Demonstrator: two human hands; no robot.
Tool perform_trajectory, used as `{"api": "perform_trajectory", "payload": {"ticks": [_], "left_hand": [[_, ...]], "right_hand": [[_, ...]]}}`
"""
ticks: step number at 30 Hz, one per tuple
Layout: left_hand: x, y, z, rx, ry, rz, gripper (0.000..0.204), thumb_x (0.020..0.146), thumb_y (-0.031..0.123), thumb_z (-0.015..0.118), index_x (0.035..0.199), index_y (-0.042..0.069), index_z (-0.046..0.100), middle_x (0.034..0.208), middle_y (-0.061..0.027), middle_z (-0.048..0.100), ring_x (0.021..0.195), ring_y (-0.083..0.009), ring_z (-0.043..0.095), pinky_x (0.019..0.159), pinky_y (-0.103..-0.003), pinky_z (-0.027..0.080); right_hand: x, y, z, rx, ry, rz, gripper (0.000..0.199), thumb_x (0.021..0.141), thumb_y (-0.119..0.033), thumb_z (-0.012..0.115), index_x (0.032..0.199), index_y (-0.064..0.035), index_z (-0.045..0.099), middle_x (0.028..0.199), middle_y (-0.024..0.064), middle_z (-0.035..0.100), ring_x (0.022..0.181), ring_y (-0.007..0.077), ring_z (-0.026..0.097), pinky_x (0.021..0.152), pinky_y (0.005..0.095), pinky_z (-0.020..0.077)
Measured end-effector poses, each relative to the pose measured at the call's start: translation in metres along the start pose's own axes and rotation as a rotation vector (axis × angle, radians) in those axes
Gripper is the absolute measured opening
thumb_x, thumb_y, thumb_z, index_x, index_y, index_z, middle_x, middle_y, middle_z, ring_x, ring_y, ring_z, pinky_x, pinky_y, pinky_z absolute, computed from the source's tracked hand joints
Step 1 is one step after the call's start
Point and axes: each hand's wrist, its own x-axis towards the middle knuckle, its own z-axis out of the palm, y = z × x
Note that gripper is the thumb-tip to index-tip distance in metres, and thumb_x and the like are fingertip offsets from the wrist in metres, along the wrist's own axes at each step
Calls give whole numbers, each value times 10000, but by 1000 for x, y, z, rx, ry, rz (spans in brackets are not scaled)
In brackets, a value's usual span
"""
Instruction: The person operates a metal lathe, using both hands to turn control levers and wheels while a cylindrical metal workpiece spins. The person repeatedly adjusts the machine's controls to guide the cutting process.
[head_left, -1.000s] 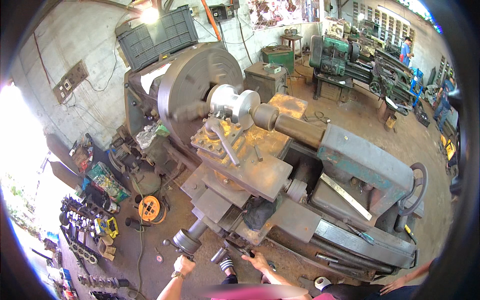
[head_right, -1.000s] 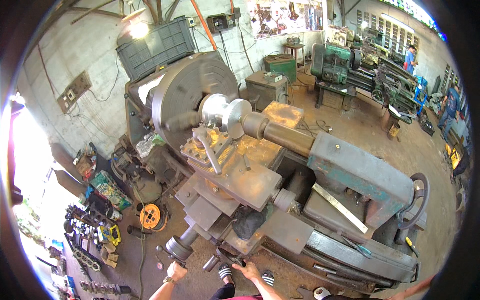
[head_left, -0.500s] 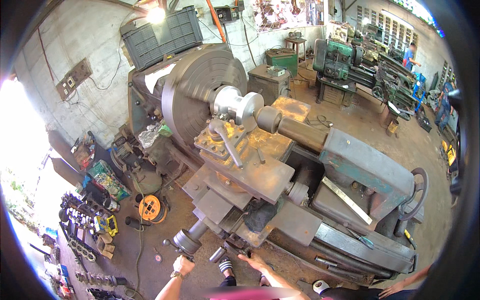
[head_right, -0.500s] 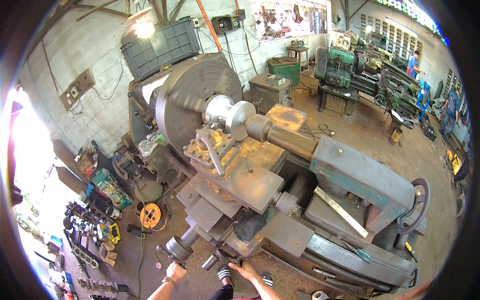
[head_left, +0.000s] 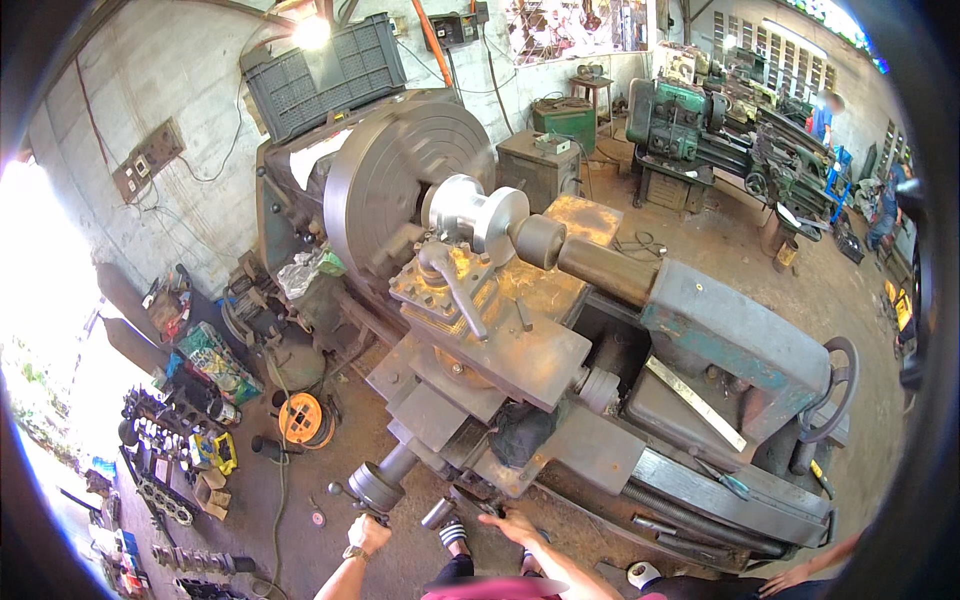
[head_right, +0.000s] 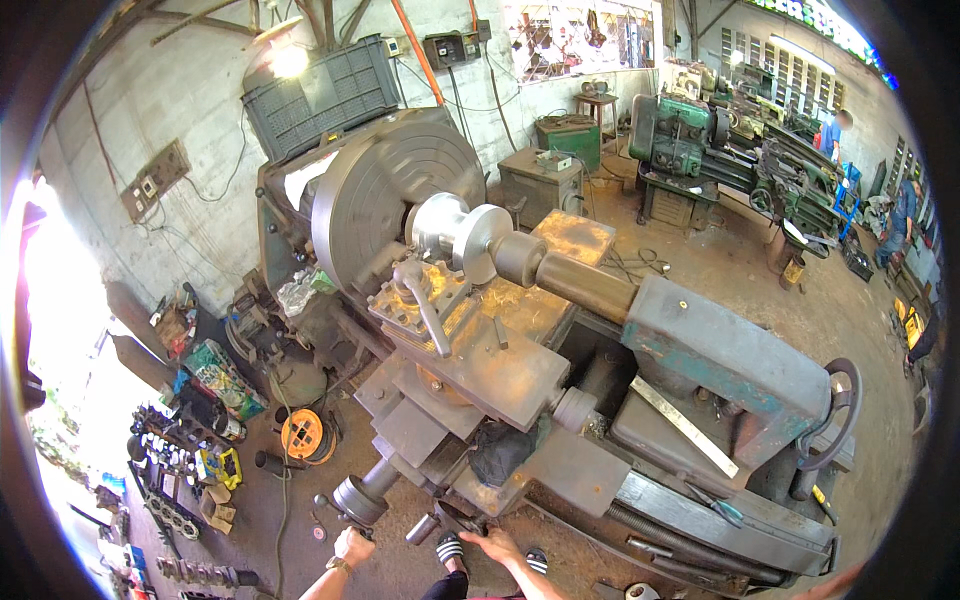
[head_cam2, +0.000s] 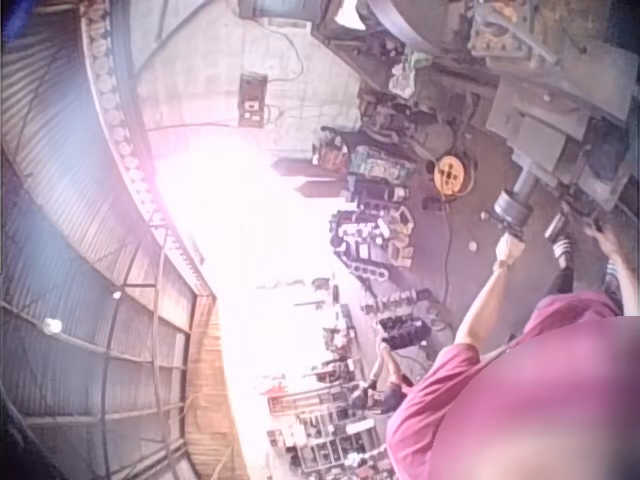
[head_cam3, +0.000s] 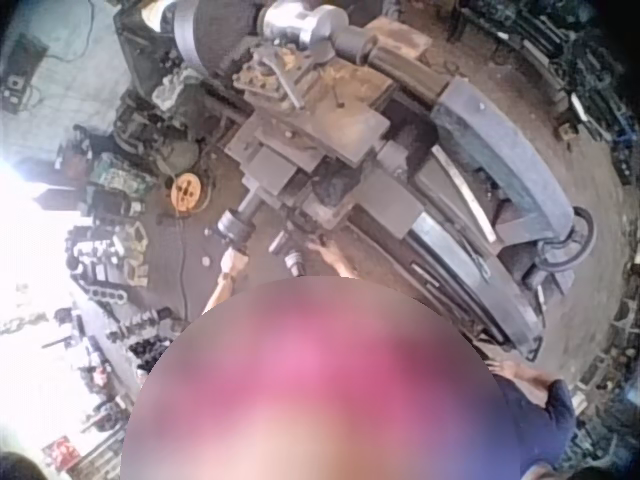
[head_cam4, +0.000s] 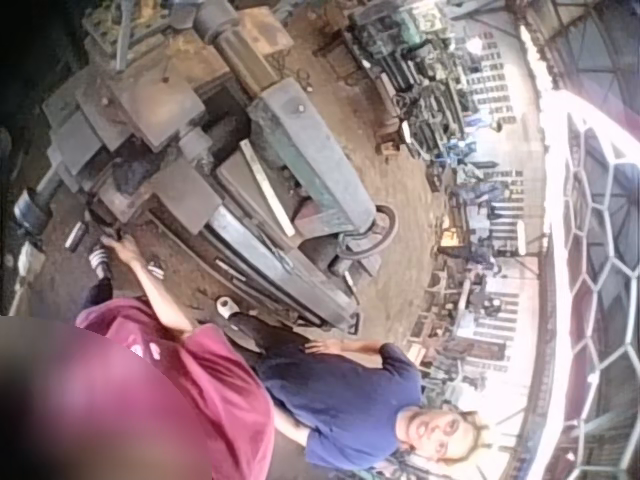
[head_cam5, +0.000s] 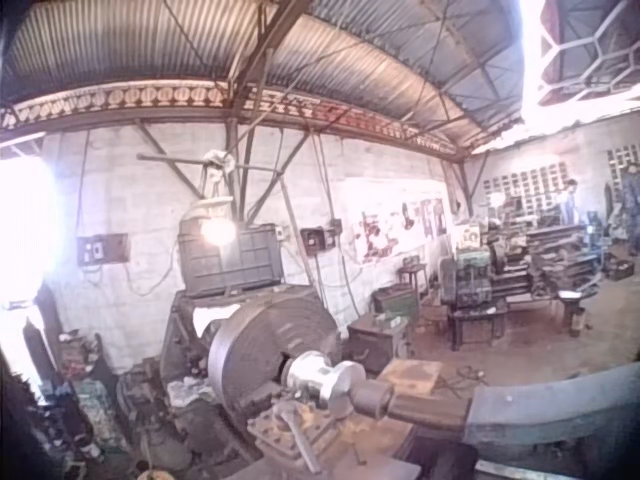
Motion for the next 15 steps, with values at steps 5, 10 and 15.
{"api": "perform_trajectory", "payload": {"ticks": [5, 10, 15], "left_hand": [[-2, 4, -4, -8, -28, 2, 391, 686, 278, 660, 956, -3, 688, 988, -225, 683, 951, -359, 661, 841, -405, 524], [-6, 3, -5, -30, 36, 40, 325, 720, 267, 597, 894, 17, 707, 928, -215, 692, 912, -362, 669, 830, -410, 529], [-5, -1, -2, -21, 62, 55, 328, 716, 266, 600, 883, 4, 705, 923, -209, 696, 909, -366, 670, 828, -410, 528]], "right_hand": [[7, 12, 5, 30, 49, -18, 950, 673, -680, 690, 1197, 103, 572, 1178, 283, 606, 1151, 363, 571, 961, 388, 433], [18, 26, 10, 26, 21, 18, 899, 677, -647, 709, 1220, 58, 577, 1180, 225, 627, 1134, 318, 584, 950, 364, 431], [24, 33, 10, 24, -9, 57, 873, 672, -658, 709, 1192, 36, 606, 1139, 197, 648, 1090, 298, 603, 941, 361, 436]]}}
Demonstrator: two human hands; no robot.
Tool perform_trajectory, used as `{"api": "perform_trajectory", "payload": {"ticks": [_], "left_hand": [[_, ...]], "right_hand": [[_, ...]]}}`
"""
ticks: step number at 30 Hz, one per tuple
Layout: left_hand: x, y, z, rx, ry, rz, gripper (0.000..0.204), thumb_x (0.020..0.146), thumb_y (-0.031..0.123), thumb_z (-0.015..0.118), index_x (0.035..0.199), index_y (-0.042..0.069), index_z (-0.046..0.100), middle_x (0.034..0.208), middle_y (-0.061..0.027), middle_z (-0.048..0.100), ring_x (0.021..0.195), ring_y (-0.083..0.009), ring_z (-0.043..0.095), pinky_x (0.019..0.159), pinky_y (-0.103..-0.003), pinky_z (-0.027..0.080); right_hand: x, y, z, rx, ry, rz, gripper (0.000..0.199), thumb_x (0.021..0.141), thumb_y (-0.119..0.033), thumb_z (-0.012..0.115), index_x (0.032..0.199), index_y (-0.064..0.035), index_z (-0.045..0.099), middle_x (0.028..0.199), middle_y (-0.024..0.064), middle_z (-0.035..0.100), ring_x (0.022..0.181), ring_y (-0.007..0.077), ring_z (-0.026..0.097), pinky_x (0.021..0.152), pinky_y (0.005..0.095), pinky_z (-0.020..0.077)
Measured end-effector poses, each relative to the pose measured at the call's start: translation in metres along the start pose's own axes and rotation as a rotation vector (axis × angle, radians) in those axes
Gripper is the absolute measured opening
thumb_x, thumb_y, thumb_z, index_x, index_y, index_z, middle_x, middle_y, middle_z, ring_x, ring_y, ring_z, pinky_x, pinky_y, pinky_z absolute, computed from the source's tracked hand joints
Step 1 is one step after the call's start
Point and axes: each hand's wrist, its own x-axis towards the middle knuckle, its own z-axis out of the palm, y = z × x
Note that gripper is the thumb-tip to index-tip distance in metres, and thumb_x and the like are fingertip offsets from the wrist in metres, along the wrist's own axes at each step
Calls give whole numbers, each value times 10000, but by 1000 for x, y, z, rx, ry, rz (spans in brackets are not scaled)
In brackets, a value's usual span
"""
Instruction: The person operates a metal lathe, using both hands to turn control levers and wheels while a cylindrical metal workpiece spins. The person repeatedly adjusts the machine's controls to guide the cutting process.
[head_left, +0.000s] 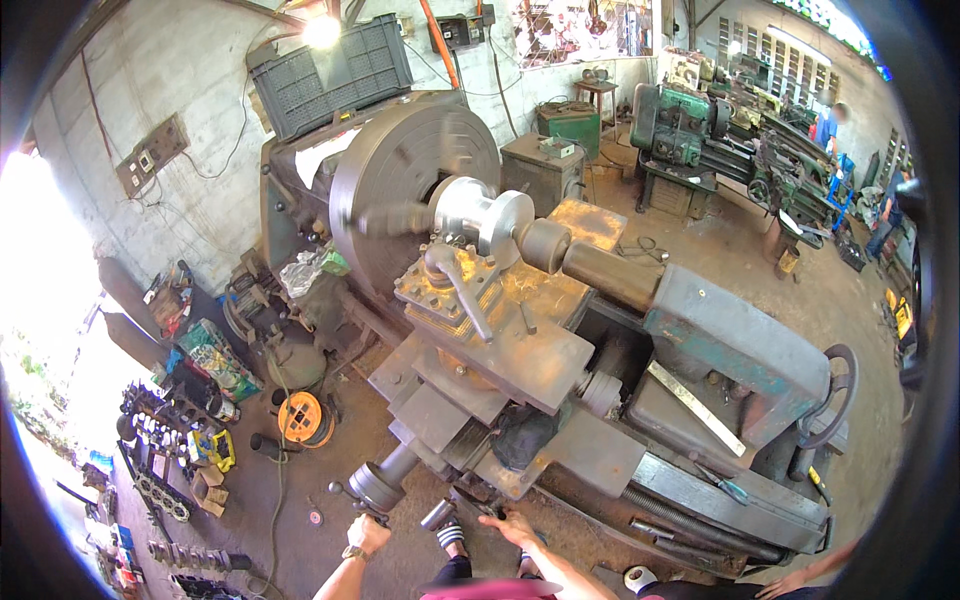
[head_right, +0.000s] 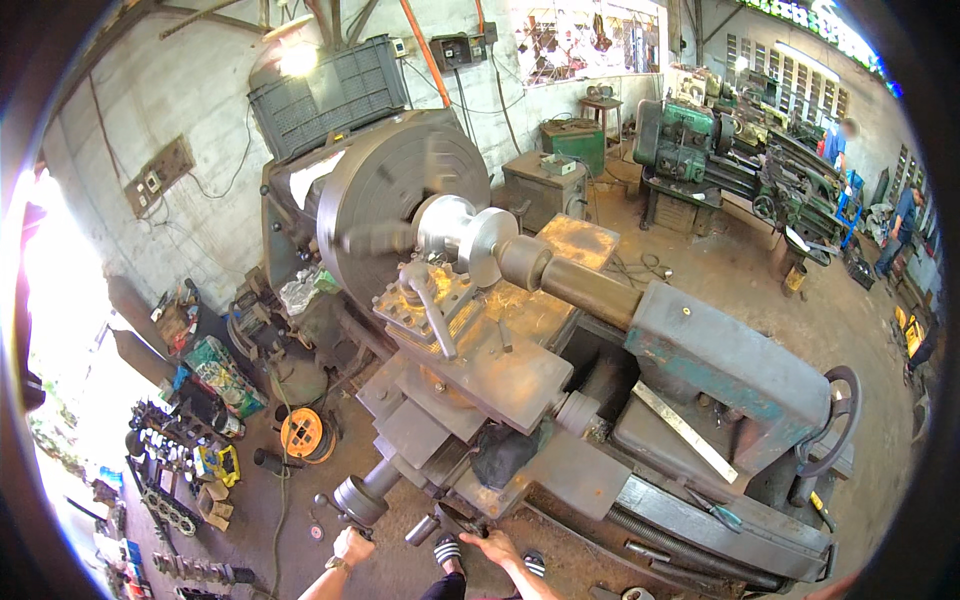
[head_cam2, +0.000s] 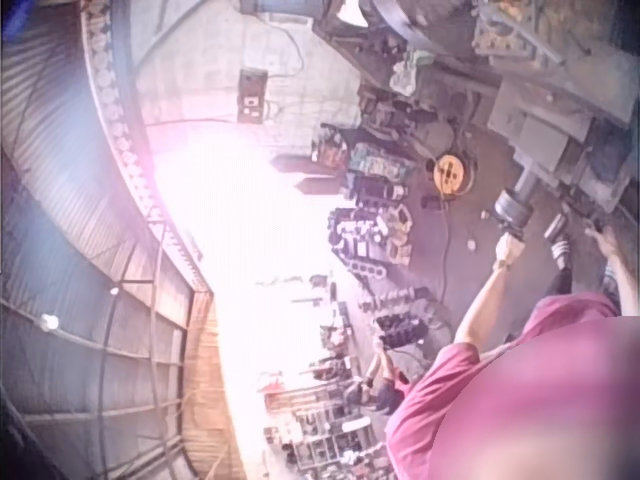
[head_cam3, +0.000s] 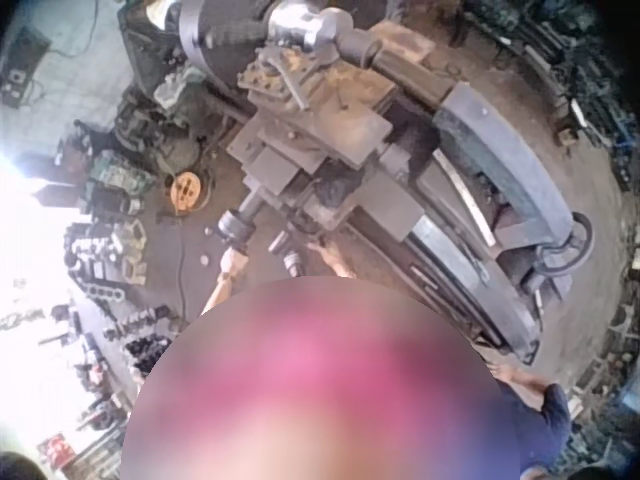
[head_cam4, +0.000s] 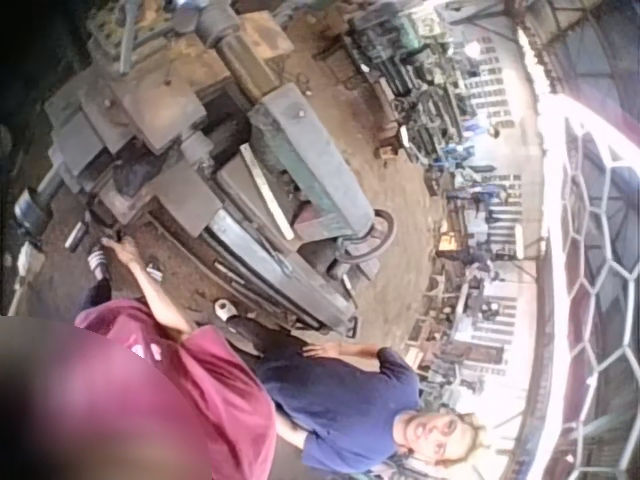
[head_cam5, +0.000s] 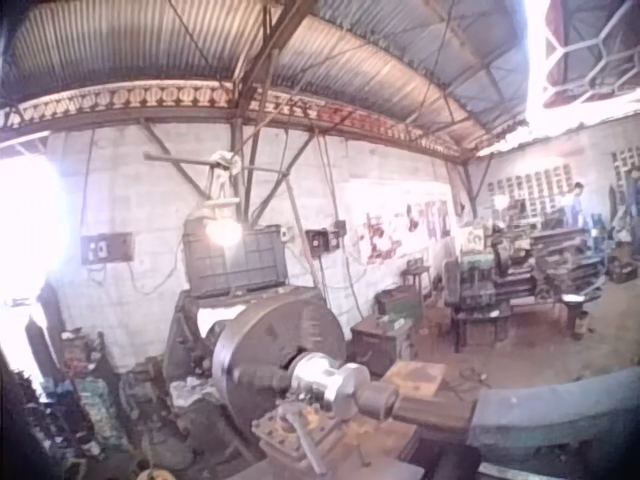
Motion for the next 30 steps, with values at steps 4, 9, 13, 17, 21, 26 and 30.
{"api": "perform_trajectory", "payload": {"ticks": [4, 9, 13, 17, 21, 26, 30], "left_hand": [[-6, -5, 3, -3, -33, -23, 344, 697, 249, 606, 904, -8, 699, 946, -223, 689, 926, -368, 666, 838, -413, 525], [1, -1, 1, -10, -63, -30, 371, 672, 229, 613, 940, -16, 691, 980, -241, 679, 953, -369, 659, 853, -416, 519], [5, 0, 2, 27, -68, -69, 358, 672, 227, 616, 935, -3, 694, 974, -235, 681, 951, -367, 660, 852, -414, 520], [5, -3, 5, -37, -26, -7, 340, 680, 229, 612, 917, 0, 697, 966, -231, 682, 944, -371, 659, 847, -420, 519], [5, -3, 5, 15, -55, -41, 337, 686, 221, 606, 923, -1, 696, 965, -230, 683, 941, -373, 658, 848, -419, 519], [5, -3, 5, -6, -16, -3, 299, 689, 234, 604, 835, -7, 703, 902, -234, 687, 891, -375, 670, 822, -417, 530], [3, -3, 5, 3, -8, -23, 306, 694, 235, 604, 856, -5, 703, 924, -236, 685, 907, -374, 667, 830, -421, 526]], "right_hand": [[-4, 1, 4, 29, 86, -68, 916, 651, -692, 701, 1182, 48, 608, 1149, 251, 636, 1124, 340, 595, 953, 382, 438], [-4, 2, 3, 19, 75, -117, 920, 652, -706, 690, 1171, 50, 613, 1151, 257, 632, 1142, 337, 585, 964, 379, 431], [3, 2, 5, 33, 87, -143, 944, 650, -732, 673, 1177, 48, 607, 1134, 265, 635, 1129, 350, 591, 956, 388, 442], [3, 2, 5, -72, 77, -9, 848, 678, -677, 693, 1177, 4, 620, 1098, 186, 671, 1042, 305, 625, 912, 365, 449], [-5, 2, 3, -27, 81, -124, 884, 679, -727, 648, 1172, 7, 622, 1058, 200, 680, 1023, 339, 634, 898, 395, 459], [-3, -3, 5, -80, 81, -134, 980, 686, -754, 622, 1227, 62, 567, 1120, 266, 639, 1110, 347, 601, 950, 386, 444], [-14, -12, 17, -11, 253, -29, 908, 652, -695, 717, 1124, 71, 592, 1152, 276, 612, 1121, 388, 580, 958, 422, 442]]}}
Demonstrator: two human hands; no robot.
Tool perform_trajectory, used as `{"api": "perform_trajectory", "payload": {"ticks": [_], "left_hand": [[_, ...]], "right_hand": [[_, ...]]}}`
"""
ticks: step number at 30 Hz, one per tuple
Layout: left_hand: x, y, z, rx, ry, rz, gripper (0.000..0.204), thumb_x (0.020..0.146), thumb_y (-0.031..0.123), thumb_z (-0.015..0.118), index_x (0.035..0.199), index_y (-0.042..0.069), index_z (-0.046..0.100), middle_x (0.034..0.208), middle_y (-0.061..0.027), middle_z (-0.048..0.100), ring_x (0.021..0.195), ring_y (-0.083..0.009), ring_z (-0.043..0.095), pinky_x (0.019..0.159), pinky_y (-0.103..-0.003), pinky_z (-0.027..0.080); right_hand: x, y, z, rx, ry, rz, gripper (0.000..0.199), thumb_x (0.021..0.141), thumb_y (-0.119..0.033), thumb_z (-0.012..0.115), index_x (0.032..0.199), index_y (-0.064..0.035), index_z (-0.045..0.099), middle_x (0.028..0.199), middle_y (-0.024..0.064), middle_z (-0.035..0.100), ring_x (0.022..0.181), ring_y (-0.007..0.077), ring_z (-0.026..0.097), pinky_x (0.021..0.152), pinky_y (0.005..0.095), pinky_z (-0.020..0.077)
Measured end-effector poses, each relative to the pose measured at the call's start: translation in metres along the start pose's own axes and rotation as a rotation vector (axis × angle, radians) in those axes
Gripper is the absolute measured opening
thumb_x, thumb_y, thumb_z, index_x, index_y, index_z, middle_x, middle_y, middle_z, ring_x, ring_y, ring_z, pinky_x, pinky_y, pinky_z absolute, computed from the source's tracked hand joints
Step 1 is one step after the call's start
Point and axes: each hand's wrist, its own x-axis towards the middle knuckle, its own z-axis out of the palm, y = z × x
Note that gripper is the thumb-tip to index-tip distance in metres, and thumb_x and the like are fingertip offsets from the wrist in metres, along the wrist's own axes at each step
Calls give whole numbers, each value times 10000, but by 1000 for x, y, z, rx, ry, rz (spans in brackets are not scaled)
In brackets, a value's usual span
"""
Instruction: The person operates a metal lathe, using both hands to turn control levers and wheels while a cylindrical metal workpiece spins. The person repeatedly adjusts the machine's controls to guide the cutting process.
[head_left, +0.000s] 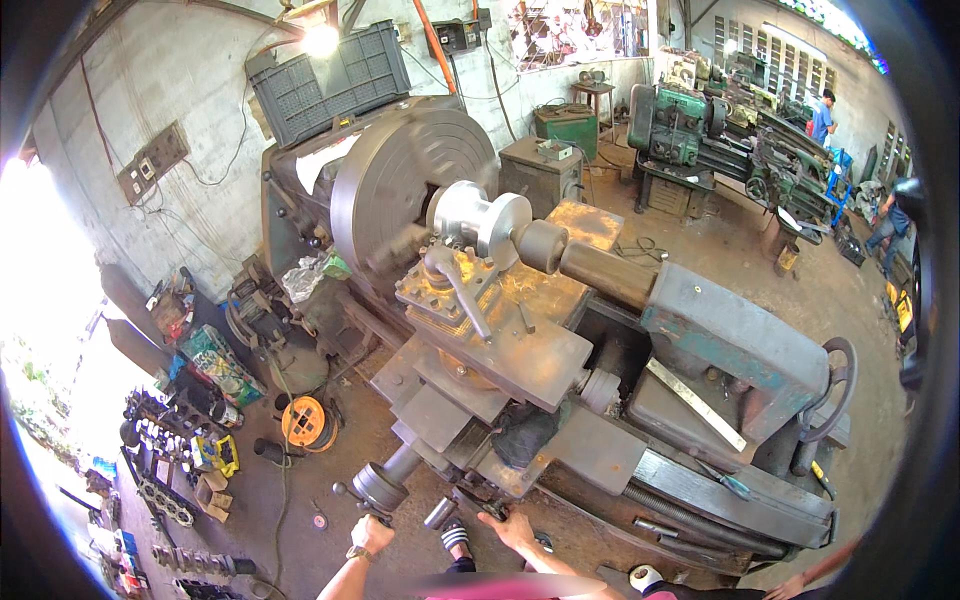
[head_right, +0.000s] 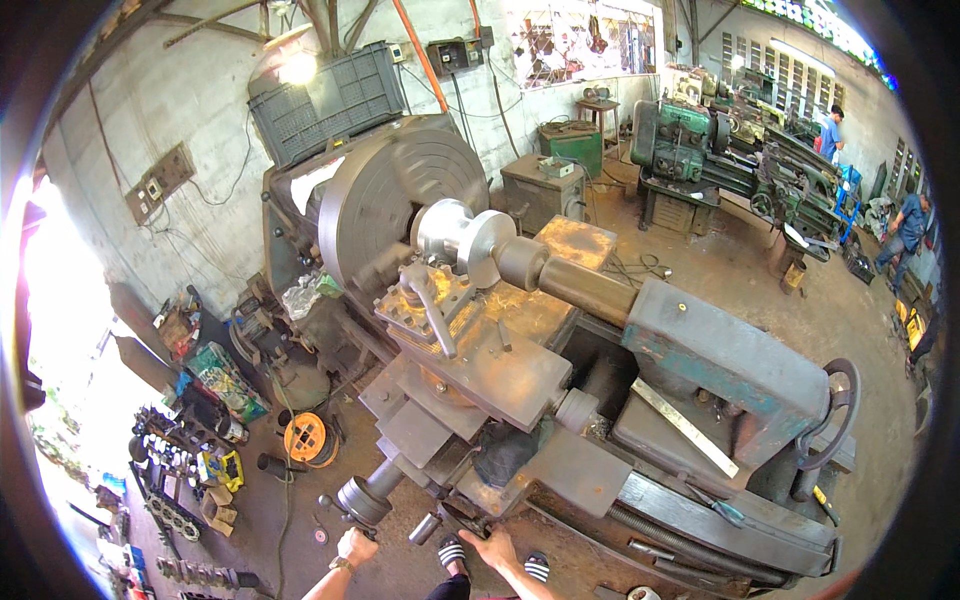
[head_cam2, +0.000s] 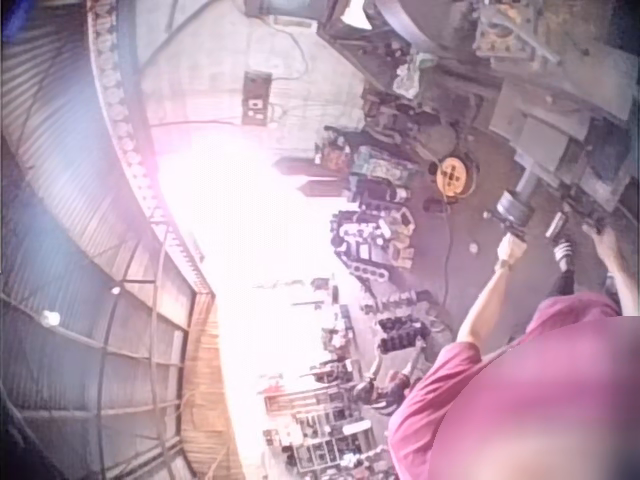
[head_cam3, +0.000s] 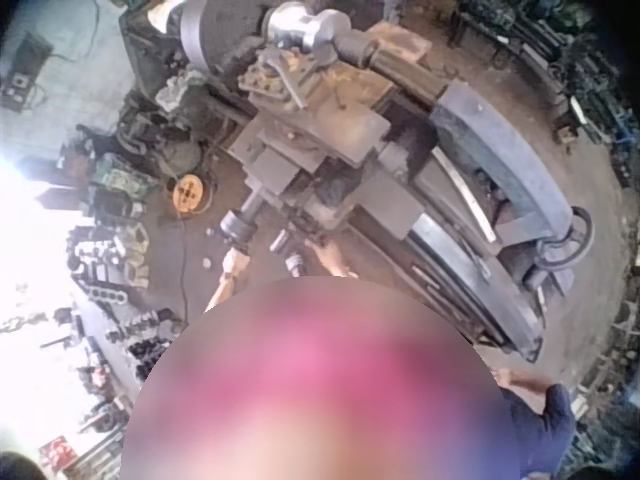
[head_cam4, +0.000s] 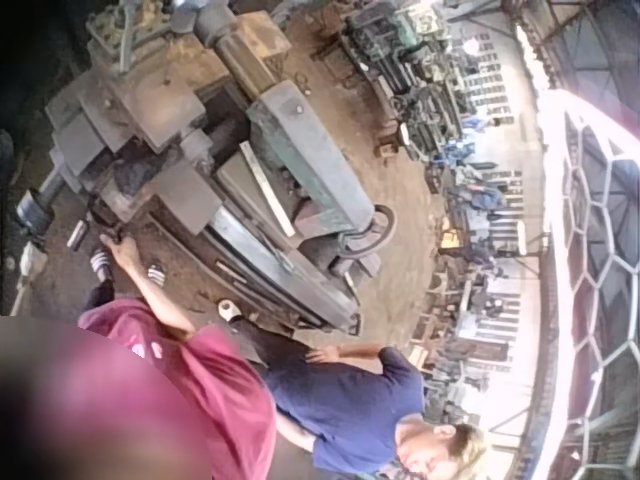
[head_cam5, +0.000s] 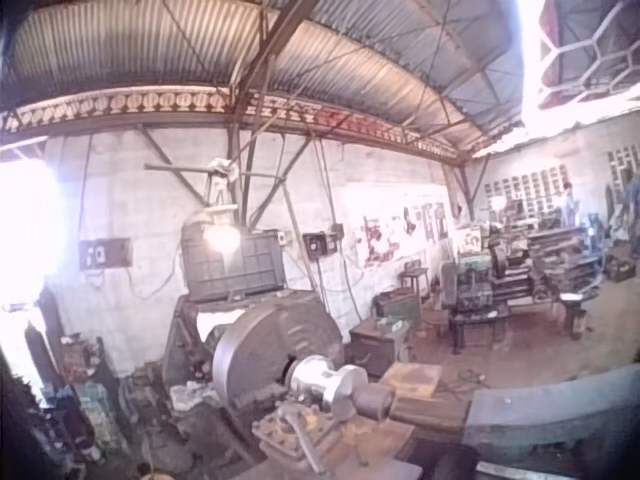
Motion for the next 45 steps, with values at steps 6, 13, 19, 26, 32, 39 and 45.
{"api": "perform_trajectory", "payload": {"ticks": [6, 13, 19, 26, 32, 39, 45], "left_hand": [[-1, 2, -1, -5, -6, 3, 308, 706, 257, 615, 863, 8, 703, 921, -230, 687, 899, -376, 667, 827, -420, 527], [6, -3, 5, -14, -57, -10, 347, 708, 260, 616, 941, 16, 699, 976, -224, 685, 938, -364, 662, 845, -414, 523], [6, -5, 5, -25, -24, 9, 372, 685, 289, 658, 907, -7, 694, 938, -231, 684, 933, -370, 660, 849, -416, 522], [6, -5, 7, -13, -6, 26, 350, 681, 228, 608, 951, 21, 692, 959, -224, 686, 932, -364, 663, 839, -417, 524], [5, -7, 8, -16, 14, 6, 368, 675, 273, 663, 909, -8, 697, 945, -232, 686, 936, -364, 663, 843, -419, 524], [6, -5, 5, -19, 3, 3, 342, 679, 262, 666, 905, 7, 699, 955, -211, 692, 935, -359, 665, 839, -410, 528], [7, -7, 6, 2, -19, 19, 355, 694, 241, 619, 959, 16, 693, 953, -217, 689, 926, -364, 667, 834, -422, 527]], "right_hand": [[-20, -20, 10, -275, 139, -442, 526, 912, -491, 539, 1092, 1, 593, 1054, 289, 603, 993, 425, 600, 845, 465, 481], [4, -28, -10, -196, -278, -266, 719, 887, -657, 450, 1177, -19, 610, 952, 269, 667, 1008, 406, 633, 851, 455, 492], [3, -36, -6, -303, -256, -236, 740, 879, -668, 430, 1216, -33, 606, 1036, 300, 638, 1030, 433, 611, 902, 462, 488], [3, -42, -4, -338, -247, -181, 711, 893, -667, 395, 1208, -71, 621, 1040, 295, 637, 1028, 447, 605, 901, 491, 483], [5, -40, 1, -356, -239, -107, 731, 889, -673, 394, 1203, -52, 619, 1042, 290, 641, 1020, 454, 607, 898, 495, 486], [4, -51, -3, -331, -229, -198, 718, 900, -651, 405, 1167, -25, 634, 1000, 298, 645, 993, 457, 614, 875, 494, 497], [8, -48, 2, -329, -217, -242, 733, 906, -640, 406, 1133, 17, 639, 997, 321, 635, 1011, 450, 611, 887, 492, 491]]}}
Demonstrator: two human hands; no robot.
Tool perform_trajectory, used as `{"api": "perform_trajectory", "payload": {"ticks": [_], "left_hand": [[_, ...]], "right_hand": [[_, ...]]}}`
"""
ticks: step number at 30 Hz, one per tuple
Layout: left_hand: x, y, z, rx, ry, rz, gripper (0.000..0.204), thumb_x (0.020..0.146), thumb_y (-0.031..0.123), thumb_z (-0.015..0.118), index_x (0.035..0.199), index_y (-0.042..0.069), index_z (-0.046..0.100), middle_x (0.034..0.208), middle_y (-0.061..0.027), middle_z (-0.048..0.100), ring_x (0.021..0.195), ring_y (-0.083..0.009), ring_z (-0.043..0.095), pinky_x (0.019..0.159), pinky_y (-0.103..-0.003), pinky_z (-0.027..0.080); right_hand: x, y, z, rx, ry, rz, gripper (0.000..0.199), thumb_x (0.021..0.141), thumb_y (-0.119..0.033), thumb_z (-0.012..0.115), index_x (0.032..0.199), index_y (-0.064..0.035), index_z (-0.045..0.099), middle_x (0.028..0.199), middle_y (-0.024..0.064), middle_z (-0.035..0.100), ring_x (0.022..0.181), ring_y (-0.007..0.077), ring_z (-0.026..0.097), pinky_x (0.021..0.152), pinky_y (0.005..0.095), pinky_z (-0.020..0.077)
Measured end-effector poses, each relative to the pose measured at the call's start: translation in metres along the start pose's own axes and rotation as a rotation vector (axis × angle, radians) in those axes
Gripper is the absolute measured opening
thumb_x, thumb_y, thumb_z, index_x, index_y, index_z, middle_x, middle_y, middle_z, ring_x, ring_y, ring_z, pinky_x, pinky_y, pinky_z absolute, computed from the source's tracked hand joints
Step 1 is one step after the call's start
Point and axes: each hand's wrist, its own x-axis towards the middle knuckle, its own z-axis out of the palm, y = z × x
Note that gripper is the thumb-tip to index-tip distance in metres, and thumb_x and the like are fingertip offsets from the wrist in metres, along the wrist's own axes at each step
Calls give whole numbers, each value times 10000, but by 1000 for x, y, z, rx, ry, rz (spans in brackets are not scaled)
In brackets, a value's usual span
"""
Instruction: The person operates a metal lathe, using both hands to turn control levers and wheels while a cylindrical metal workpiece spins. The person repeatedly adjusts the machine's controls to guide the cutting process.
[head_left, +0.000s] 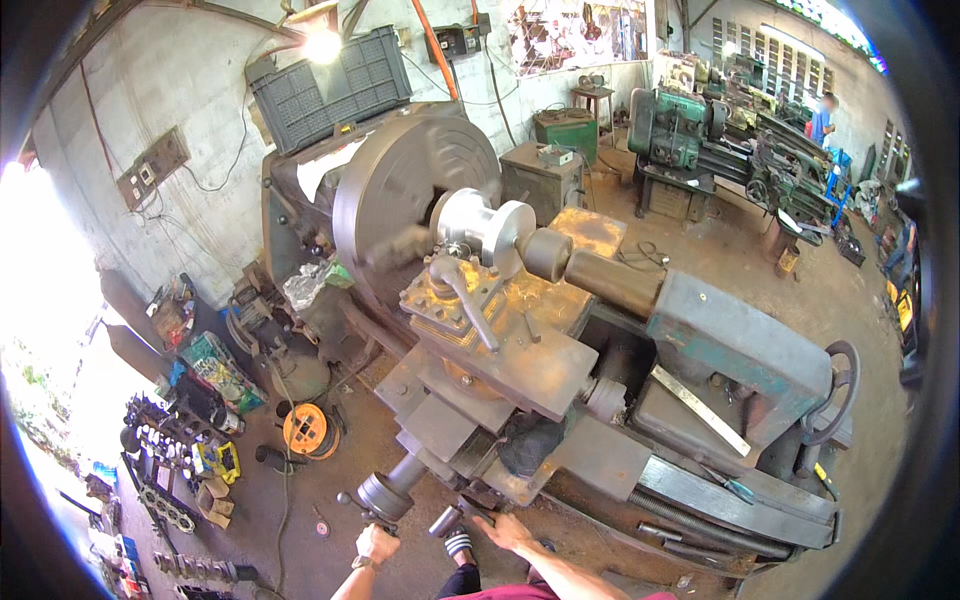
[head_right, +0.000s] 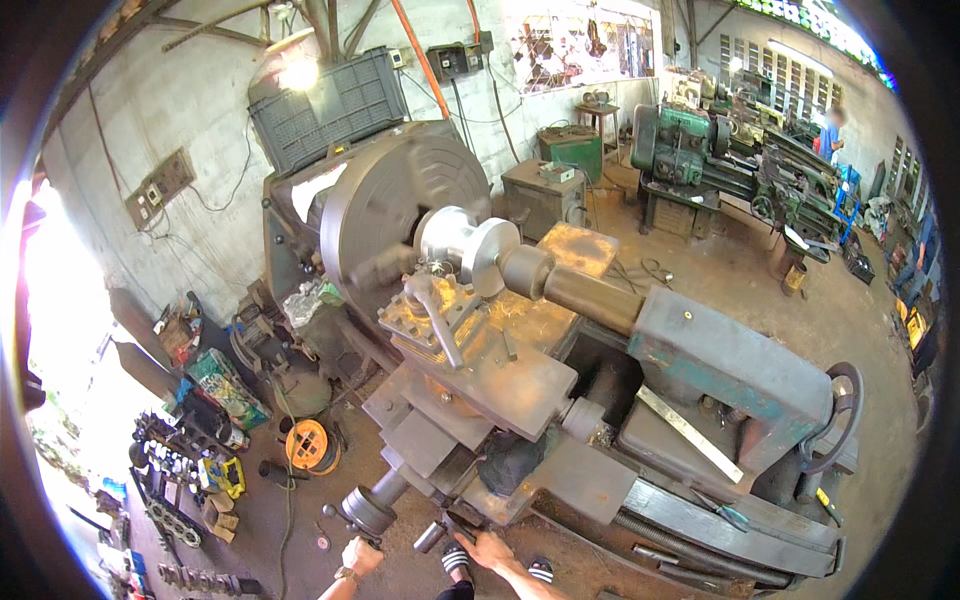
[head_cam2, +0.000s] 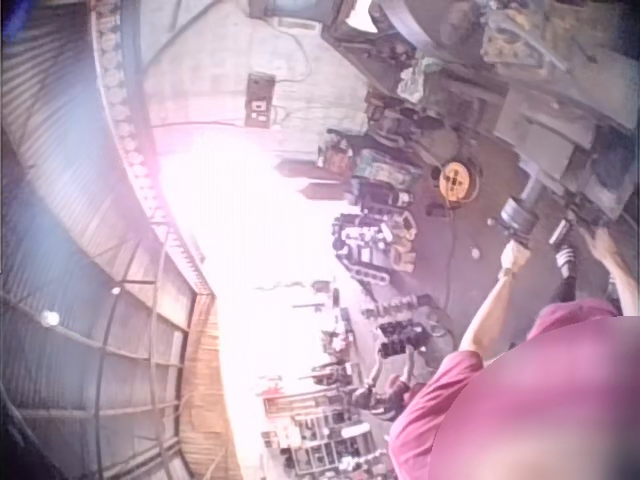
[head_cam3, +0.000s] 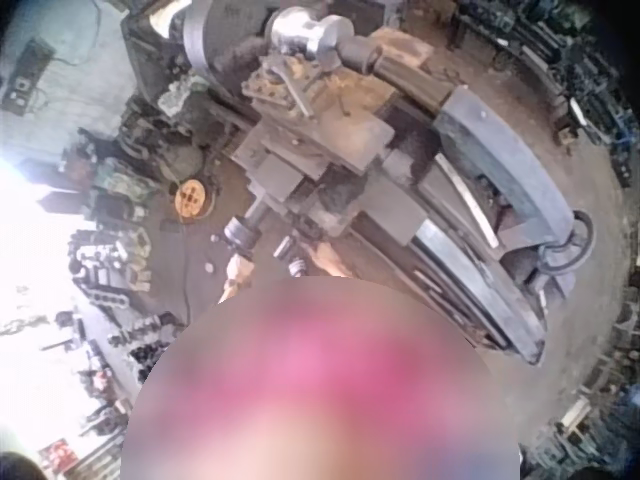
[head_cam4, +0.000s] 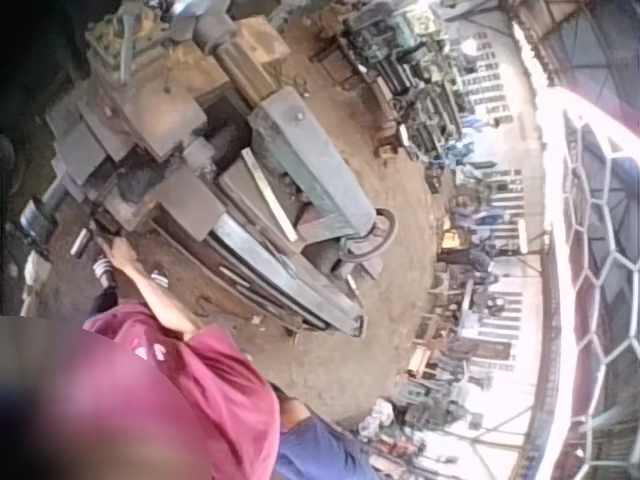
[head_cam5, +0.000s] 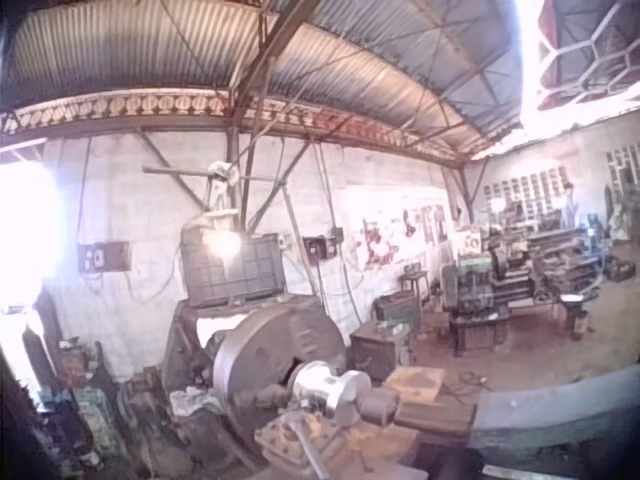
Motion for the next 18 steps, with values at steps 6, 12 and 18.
{"api": "perform_trajectory", "payload": {"ticks": [6, 12, 18], "left_hand": [[-6, 8, -6, 10, 5, -30, 361, 672, 235, 616, 932, -6, 685, 959, -234, 681, 938, -379, 657, 854, -424, 517], [-7, 7, -3, -6, 6, 5, 351, 687, 239, 602, 932, 5, 695, 960, -233, 683, 937, -370, 661, 854, -421, 519], [-1, 2, 0, -32, -32, -3, 332, 696, 237, 599, 934, 33, 709, 967, -218, 688, 933, -376, 661, 851, -420, 524]], "right_hand": [[6, 6, 4, 17, -27, -10, 736, 901, -649, 419, 1133, 15, 637, 972, 308, 649, 989, 434, 629, 851, 478, 503], [10, 10, 9, -26, -28, 58, 699, 906, -637, 423, 1141, -17, 647, 1014, 294, 647, 997, 433, 629, 845, 476, 504], [18, 6, 12, -71, -67, 94, 783, 898, -664, 412, 1047, 65, 657, 957, 327, 644, 997, 442, 626, 857, 473, 496]]}}
